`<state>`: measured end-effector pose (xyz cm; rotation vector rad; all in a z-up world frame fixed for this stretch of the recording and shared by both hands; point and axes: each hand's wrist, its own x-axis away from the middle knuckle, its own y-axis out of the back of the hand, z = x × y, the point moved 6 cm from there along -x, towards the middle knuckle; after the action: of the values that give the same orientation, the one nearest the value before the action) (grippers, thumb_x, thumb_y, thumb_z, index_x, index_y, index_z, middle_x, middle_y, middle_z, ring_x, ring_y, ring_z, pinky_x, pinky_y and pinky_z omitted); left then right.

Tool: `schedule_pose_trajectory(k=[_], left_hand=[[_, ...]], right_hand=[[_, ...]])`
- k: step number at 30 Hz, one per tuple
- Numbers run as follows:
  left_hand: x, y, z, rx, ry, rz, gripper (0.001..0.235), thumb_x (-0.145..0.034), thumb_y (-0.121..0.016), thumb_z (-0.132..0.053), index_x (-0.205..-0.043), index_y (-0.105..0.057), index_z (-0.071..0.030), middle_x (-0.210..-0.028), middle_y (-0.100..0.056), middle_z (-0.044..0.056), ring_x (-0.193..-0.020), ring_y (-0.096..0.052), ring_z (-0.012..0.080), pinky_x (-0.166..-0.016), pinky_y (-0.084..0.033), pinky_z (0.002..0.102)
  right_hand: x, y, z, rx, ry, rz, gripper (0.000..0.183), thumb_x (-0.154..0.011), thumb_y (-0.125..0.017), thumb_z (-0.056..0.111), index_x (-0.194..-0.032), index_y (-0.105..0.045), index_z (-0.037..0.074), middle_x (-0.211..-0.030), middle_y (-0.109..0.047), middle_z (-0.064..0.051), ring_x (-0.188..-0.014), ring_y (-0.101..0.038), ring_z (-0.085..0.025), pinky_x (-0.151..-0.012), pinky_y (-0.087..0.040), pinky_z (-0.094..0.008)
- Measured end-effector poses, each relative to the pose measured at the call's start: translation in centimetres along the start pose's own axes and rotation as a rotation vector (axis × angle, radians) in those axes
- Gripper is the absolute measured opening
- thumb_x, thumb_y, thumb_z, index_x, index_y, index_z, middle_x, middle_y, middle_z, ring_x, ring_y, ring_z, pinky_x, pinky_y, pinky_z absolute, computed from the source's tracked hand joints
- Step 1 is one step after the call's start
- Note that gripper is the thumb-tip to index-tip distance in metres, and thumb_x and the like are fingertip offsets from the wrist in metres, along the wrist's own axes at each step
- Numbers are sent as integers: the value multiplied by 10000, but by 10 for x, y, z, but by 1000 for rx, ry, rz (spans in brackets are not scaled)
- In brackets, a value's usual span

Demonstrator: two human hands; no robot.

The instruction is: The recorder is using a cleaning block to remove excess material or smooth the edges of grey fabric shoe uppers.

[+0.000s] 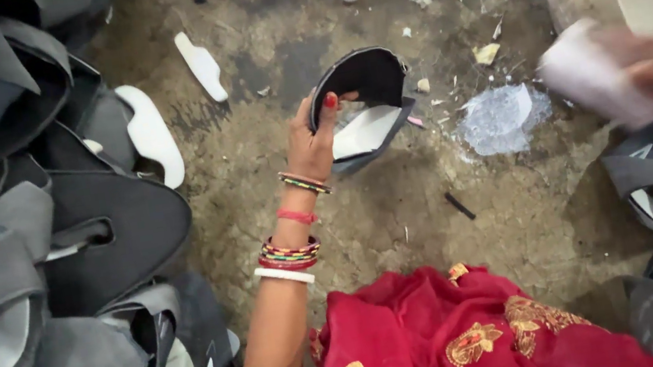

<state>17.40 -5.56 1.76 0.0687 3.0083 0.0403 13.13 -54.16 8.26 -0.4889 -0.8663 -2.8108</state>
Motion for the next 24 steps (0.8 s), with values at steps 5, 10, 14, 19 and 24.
schedule_pose_trajectory(k=[5,10,14,19,24], left_hand=[[10,6,41,-221,52,-86,574,-1043,-522,-566,-1113,-684,-20,-907,-700,52,-871,-613,145,-800,-495,305],[8,3,55,-295,170,-104,618,-1017,-508,-610,-995,-601,1,-796,-552,105,-770,-525,215,-716,-459,364],[9,-1,65,-290,155,-131,636,-1003,-506,-624,-1025,-590,5,-827,-596,155,-788,-587,280,-768,-494,393],[6,5,59,-349,71,-126,586,-1036,-509,-567,-1131,-615,2,-991,-628,197,-925,-614,318,-857,-490,413],[14,-2,27,-338,-88,-14,482,-1090,-498,-478,-1230,-682,-55,-1065,-678,143,-1072,-574,290,-986,-466,380]], right_hand=[[-29,-172,-8,387,370,-89,596,-910,-579,191,-1506,-604,197,-1577,-542,-46,-1426,-543,-325,-1177,-444,-483],[-44,-198,-39,791,344,-285,683,-920,-633,234,-1584,-476,252,-1712,-307,-66,-1466,-371,-389,-1132,-288,-622],[-41,-173,-20,540,318,-224,686,-870,-623,138,-1550,-542,178,-1680,-375,-122,-1415,-308,-439,-1159,-187,-550],[-15,-200,92,186,462,-122,607,-869,-561,121,-1475,-602,112,-1555,-561,-132,-1362,-558,-311,-1170,-392,-429],[-29,-304,128,307,690,-136,527,-864,-621,148,-1387,-660,100,-1474,-602,-143,-1178,-570,-420,-1018,-483,-521]])
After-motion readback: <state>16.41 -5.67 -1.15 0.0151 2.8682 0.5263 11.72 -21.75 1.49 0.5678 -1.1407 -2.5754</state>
